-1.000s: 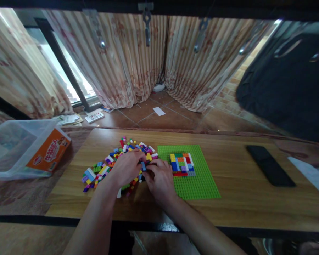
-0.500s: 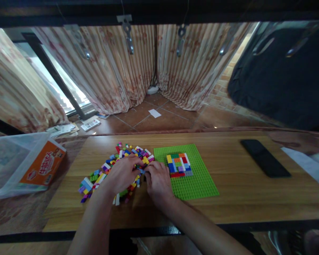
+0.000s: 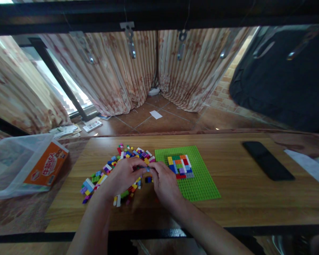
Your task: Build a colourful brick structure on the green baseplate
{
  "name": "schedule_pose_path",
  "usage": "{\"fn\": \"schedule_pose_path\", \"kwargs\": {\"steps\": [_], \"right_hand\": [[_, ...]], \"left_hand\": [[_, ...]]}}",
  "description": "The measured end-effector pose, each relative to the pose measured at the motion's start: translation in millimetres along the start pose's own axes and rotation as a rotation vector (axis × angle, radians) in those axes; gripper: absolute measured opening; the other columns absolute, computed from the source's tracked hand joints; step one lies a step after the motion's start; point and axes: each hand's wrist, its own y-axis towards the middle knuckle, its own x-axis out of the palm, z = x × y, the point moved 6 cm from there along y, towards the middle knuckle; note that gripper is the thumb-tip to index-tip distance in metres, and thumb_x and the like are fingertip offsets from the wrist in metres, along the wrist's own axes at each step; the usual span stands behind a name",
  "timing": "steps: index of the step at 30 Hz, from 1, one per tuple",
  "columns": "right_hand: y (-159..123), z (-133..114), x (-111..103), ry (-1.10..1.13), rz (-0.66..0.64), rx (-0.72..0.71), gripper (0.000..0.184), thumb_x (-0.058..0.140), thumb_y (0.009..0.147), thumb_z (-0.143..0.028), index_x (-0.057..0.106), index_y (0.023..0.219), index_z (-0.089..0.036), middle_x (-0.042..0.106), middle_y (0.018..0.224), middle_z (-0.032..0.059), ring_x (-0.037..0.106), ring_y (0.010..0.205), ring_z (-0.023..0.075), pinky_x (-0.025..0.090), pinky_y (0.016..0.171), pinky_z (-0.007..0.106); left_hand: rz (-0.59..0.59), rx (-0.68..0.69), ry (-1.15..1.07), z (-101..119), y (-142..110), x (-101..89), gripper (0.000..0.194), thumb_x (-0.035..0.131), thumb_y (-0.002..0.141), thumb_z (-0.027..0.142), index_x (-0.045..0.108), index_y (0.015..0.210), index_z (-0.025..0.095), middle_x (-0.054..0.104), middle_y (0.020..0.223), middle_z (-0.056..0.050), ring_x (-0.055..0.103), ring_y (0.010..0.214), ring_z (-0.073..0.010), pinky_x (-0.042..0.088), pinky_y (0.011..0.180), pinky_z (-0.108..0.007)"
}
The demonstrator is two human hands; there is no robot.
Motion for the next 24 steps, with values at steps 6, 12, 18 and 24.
{"fn": "schedule_pose_path", "kwargs": {"steps": [6, 12, 18, 24], "right_hand": [[1, -4, -42, -0.005, 0.029, -0.112, 0.021, 0.051, 0.095, -0.024, 0.070, 0.105, -0.024, 0.072, 0.095, 0.0044, 0.068, 0.088, 0.0164, 0.053, 0.082, 0.030], [3, 30, -94, 0.047, -0.079, 0.018, 0.014, 0.061, 0.090, -0.025, 0.074, 0.094, -0.026, 0.071, 0.094, 0.0014, 0.067, 0.088, 0.0156, 0.052, 0.079, 0.028], [-9, 62, -109, -0.025, -0.154, 0.105, 0.011, 0.067, 0.086, -0.027, 0.076, 0.090, -0.028, 0.068, 0.094, 0.0028, 0.065, 0.087, 0.0172, 0.050, 0.080, 0.032], [-8, 57, -99, -0.146, -0.181, 0.060, 0.011, 0.068, 0.083, -0.018, 0.076, 0.086, -0.025, 0.069, 0.091, 0.0035, 0.063, 0.089, 0.0197, 0.050, 0.084, 0.035]], "left_hand": [[0.054, 0.044, -0.277, 16, 6, 12.4, 0.020, 0.057, 0.089, 0.031, 0.071, 0.084, 0.017, 0.069, 0.079, -0.001, 0.061, 0.074, -0.0147, 0.046, 0.068, -0.023], [0.058, 0.046, -0.368, 29, 15, 39.1, 0.020, 0.056, 0.088, 0.029, 0.069, 0.082, 0.015, 0.060, 0.072, 0.001, 0.052, 0.067, -0.0113, 0.041, 0.062, -0.021], [0.084, -0.008, -0.295, 30, 21, 58.5, 0.017, 0.054, 0.086, 0.019, 0.069, 0.080, 0.015, 0.060, 0.069, 0.001, 0.052, 0.063, -0.0112, 0.039, 0.059, -0.022], [0.055, -0.045, -0.240, 39, 24, 71.0, 0.015, 0.056, 0.085, 0.017, 0.070, 0.083, 0.015, 0.069, 0.075, -0.001, 0.060, 0.069, -0.0134, 0.044, 0.065, -0.023]]}}
